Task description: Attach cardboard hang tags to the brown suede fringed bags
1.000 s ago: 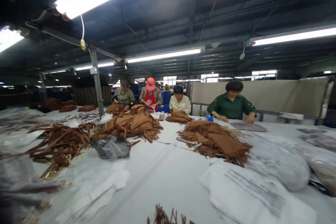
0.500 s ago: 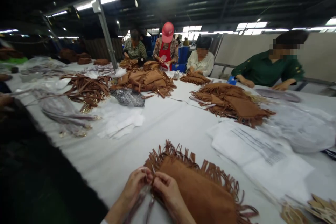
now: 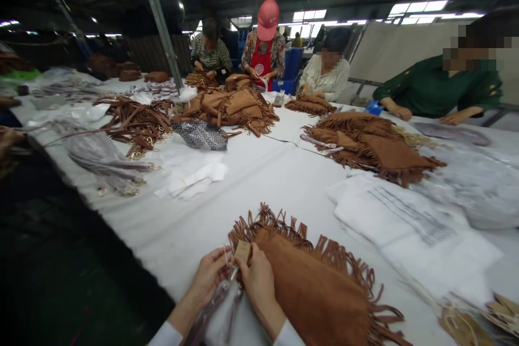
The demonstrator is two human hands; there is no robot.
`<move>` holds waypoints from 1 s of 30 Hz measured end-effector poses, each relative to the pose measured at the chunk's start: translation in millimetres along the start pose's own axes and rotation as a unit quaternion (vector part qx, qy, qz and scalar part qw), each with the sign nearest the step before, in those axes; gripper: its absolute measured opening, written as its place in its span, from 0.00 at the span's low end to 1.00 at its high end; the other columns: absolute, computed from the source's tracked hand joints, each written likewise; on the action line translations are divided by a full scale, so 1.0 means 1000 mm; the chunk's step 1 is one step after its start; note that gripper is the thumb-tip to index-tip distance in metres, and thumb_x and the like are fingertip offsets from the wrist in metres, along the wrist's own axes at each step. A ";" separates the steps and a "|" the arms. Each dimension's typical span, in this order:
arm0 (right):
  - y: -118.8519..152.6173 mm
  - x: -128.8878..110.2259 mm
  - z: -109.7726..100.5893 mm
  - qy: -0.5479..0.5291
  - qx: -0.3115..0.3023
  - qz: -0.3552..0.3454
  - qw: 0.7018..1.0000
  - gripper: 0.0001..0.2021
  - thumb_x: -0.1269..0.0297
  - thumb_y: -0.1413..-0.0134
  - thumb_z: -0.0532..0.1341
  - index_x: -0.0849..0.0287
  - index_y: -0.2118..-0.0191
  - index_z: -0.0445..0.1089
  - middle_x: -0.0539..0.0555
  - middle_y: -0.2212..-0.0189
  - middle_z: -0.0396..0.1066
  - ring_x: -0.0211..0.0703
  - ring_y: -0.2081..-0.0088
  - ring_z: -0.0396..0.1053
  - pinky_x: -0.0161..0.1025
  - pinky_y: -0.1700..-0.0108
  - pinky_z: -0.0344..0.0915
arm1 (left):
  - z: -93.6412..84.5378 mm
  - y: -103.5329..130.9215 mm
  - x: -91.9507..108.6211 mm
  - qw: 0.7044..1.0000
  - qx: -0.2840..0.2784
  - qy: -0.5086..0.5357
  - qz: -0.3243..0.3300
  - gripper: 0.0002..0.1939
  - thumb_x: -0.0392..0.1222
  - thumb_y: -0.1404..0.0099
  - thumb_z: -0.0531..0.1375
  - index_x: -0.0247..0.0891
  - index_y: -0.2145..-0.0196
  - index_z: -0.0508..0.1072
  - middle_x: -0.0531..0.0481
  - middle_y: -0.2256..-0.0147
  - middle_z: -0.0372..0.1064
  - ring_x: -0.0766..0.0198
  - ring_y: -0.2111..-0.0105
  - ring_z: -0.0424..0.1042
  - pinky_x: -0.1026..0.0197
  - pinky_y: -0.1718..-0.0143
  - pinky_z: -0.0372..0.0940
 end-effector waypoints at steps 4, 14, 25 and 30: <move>0.000 -0.009 0.007 0.040 -0.042 -0.026 0.998 0.10 0.60 0.47 0.58 0.60 0.62 0.71 0.58 0.66 0.70 0.50 0.64 0.69 0.42 0.61 0.64 | 0.002 -0.001 0.002 0.998 0.010 -0.051 0.028 0.29 0.49 0.55 0.72 0.31 0.57 0.73 0.48 0.71 0.74 0.69 0.75 0.70 0.67 0.73 0.65; -0.007 0.003 0.011 -0.036 -0.025 0.009 0.999 0.28 0.63 0.50 0.59 0.65 0.42 0.63 0.57 0.66 0.73 0.52 0.64 0.71 0.43 0.60 0.67 | 0.002 -0.008 0.006 0.986 0.009 -0.140 0.086 0.27 0.50 0.53 0.69 0.30 0.58 0.75 0.48 0.75 0.74 0.68 0.78 0.69 0.66 0.76 0.62; -0.002 -0.021 0.014 -0.023 -0.132 -0.127 0.983 0.17 0.71 0.43 0.49 0.57 0.59 0.75 0.56 0.67 0.71 0.45 0.63 0.69 0.38 0.60 0.64 | 0.007 0.002 0.032 0.918 0.055 -0.333 0.210 0.17 0.46 0.46 0.64 0.35 0.61 0.78 0.55 0.76 0.64 0.67 0.76 0.61 0.64 0.72 0.58; 0.003 -0.026 0.014 0.027 -0.156 -0.161 0.974 0.18 0.75 0.44 0.49 0.56 0.57 0.73 0.54 0.67 0.68 0.43 0.65 0.67 0.35 0.62 0.61 | 0.033 0.007 0.046 0.802 -0.031 -0.536 0.262 0.07 0.40 0.41 0.59 0.40 0.66 0.77 0.51 0.68 0.67 0.62 0.66 0.67 0.61 0.63 0.61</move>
Point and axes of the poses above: each hand's wrist, its own y-axis away from the middle knuckle, its own z-axis out of the palm, x = y × z, the point moved 8 cm from there along -y, towards the middle knuckle
